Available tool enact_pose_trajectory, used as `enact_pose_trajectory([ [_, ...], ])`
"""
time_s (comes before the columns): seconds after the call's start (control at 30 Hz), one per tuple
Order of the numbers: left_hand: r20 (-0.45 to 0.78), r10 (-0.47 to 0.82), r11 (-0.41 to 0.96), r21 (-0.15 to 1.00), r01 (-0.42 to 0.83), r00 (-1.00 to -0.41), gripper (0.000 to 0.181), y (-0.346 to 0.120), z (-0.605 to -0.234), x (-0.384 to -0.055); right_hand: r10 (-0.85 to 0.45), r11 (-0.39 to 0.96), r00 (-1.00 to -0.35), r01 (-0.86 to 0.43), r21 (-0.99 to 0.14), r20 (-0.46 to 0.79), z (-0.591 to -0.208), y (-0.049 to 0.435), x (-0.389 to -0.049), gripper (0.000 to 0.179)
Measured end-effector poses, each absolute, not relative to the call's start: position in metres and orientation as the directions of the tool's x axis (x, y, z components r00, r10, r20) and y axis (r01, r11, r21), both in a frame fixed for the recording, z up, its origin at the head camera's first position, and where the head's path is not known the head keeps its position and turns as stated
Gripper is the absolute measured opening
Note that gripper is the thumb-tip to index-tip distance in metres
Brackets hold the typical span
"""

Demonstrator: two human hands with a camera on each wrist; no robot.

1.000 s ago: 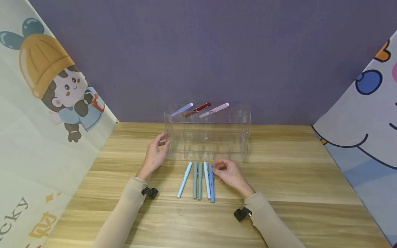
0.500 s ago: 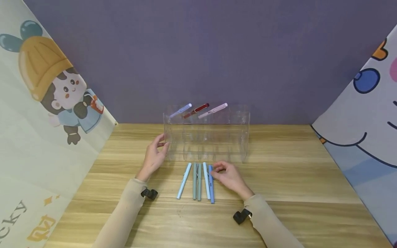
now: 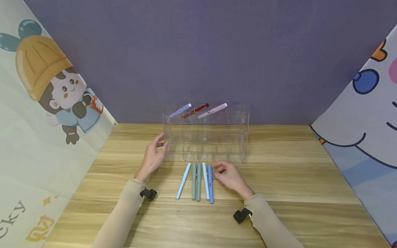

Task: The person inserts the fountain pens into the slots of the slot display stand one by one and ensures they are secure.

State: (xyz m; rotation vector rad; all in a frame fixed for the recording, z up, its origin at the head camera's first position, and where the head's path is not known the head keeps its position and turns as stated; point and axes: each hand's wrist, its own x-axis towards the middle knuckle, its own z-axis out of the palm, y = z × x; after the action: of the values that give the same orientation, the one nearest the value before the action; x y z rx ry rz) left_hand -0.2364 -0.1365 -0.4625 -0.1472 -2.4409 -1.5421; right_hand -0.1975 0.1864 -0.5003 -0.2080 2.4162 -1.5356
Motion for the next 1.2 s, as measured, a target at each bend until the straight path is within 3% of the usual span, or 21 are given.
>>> enact_pose_trajectory([
  [0.6,0.243,-0.037,0.433,0.878,0.204,-0.969,0.049,-0.135,-0.464,-0.236,-0.295,0.593,-0.948,-0.084,-0.801,-0.120,-0.496,0.186,-0.195,0.056],
  [0.93,0.242,-0.040,0.430,0.880,0.202,-0.969,0.049,-0.136,-0.463,-0.237,-0.224,0.676,-0.966,-0.058,-0.735,-0.129,-0.491,0.184,-0.192,0.032],
  [1.2,0.258,-0.042,0.434,0.875,0.215,-0.965,0.050,-0.136,-0.463,-0.236,-0.228,0.634,-0.963,-0.033,-0.773,-0.145,-0.490,0.188,-0.195,0.029],
])
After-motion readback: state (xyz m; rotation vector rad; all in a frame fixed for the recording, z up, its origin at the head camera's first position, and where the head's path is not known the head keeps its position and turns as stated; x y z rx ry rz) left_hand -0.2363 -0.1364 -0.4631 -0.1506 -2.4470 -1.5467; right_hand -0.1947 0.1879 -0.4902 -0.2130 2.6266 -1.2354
